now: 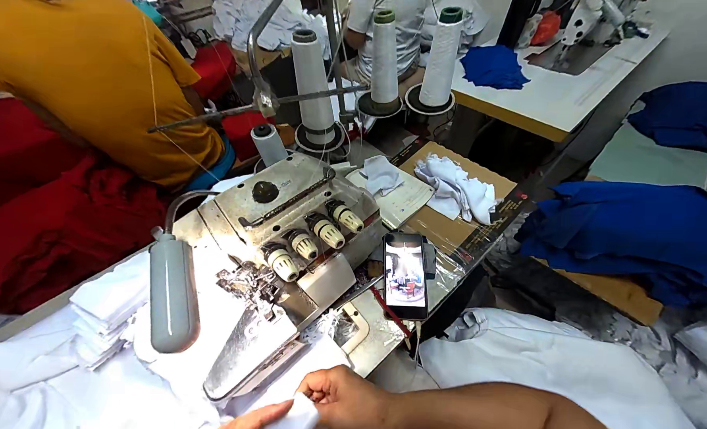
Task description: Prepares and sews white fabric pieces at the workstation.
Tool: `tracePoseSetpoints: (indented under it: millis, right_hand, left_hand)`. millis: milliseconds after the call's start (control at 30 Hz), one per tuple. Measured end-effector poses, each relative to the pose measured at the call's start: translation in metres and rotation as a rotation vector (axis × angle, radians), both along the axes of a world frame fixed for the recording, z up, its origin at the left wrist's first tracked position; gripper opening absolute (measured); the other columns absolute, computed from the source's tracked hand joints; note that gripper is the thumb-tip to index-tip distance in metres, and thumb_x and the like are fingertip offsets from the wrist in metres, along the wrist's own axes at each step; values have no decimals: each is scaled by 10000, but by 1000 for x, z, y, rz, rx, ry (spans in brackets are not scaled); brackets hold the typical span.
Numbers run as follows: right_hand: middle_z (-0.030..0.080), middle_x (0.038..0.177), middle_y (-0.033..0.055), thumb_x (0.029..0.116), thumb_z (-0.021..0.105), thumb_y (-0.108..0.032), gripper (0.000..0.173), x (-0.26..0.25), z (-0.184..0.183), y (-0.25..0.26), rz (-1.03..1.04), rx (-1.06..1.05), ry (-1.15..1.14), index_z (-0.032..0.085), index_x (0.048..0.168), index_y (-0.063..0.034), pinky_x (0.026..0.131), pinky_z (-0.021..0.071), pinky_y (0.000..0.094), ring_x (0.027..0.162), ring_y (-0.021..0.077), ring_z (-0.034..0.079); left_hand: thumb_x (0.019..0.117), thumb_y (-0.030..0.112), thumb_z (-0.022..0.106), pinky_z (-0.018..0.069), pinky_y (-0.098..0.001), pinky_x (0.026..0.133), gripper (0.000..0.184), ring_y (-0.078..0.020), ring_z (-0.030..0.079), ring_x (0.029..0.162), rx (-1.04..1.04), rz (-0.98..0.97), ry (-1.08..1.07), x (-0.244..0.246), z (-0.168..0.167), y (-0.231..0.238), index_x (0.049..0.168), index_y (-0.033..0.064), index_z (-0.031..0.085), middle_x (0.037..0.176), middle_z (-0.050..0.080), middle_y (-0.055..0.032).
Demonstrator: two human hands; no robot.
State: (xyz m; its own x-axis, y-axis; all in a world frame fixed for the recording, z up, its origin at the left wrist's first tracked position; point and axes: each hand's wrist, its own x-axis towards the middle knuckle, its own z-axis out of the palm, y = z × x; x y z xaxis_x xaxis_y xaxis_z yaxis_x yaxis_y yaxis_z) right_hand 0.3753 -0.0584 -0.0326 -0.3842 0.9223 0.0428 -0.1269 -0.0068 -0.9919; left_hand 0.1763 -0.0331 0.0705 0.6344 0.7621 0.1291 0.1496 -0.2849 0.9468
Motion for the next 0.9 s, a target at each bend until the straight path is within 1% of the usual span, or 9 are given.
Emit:
tracePoseSetpoints:
  millis: [100, 233, 367, 467, 567, 667, 700, 833, 900]
  right_hand:
    - [691, 873, 186, 981, 570, -31, 190, 2, -5, 2, 41, 50, -85, 680, 1016, 120, 766, 538, 367, 804, 192, 659]
    - [641, 816, -24, 979, 617, -98, 130, 4, 6, 3, -67, -185, 57, 682, 990, 14, 716, 511, 183, 747, -20, 588]
    - [717, 857, 32, 943, 679, -49, 154, 3, 9, -5, -185, -410, 192, 662, 1092, -16, 744, 585, 269, 776, 76, 687]
    - [695, 797, 9, 967, 666, -98, 91, 7, 2, -14, -214, -388, 118, 668, 1028, -31, 708, 569, 251, 731, 63, 668]
    - [688, 795, -23, 983, 650, -129, 103, 11, -1, -20, -203, -351, 44, 715, 986, -49, 716, 545, 212, 739, 22, 643]
    - [701, 800, -37, 966, 679, -122, 84, 12, 7, -22, -221, -343, 56, 731, 965, -56, 717, 545, 178, 739, -4, 646]
    - [696, 782, -37, 955, 693, -107, 63, 12, 11, -22, -234, -355, 73, 725, 956, -52, 700, 542, 169, 718, -6, 641]
    - [713, 834, 3, 965, 622, -34, 107, 12, 11, -22, -247, -389, 72, 710, 1024, -23, 726, 570, 211, 756, 34, 671]
    - [698, 809, -2, 984, 619, -68, 97, 12, 9, -22, -244, -420, 50, 702, 1014, -30, 690, 564, 210, 721, 36, 660]
  left_hand:
    - [935, 141, 731, 597, -235, 908, 346, 0, 699, 1025, -3, 169, 31, 10, -1, -5, 1277, 164, 692, 1196, 732, 130]
    - [908, 189, 735, 612, -210, 714, 264, -55, 717, 796, -73, 427, -6, 16, -15, -13, 1168, 143, 728, 957, 757, 43]
    - [906, 243, 751, 576, -169, 645, 332, -11, 675, 691, -99, 433, 88, 10, -9, -22, 1211, 172, 642, 779, 711, 88]
    - [920, 302, 716, 526, -155, 580, 173, 29, 630, 637, 39, 434, 326, 4, -31, -24, 1030, 177, 669, 727, 679, 128]
    - [908, 266, 721, 553, -141, 627, 99, 42, 662, 697, 134, 403, 287, 10, -40, -27, 896, 176, 760, 805, 733, 115]
    - [961, 209, 716, 579, -168, 816, 113, -14, 691, 914, -5, 129, -83, 24, -16, -32, 980, 108, 764, 964, 744, 30]
    - [973, 212, 699, 568, -162, 820, 125, -12, 676, 922, -28, 108, -101, 26, -16, -32, 995, 108, 765, 971, 726, 29]
    - [934, 247, 703, 542, -175, 696, 129, -10, 645, 780, -72, 395, 207, 25, -65, -26, 957, 179, 811, 853, 694, 82]
    - [869, 195, 788, 574, -205, 668, 59, -49, 687, 729, -160, 496, 183, 26, -71, -25, 904, 148, 798, 825, 746, 46]
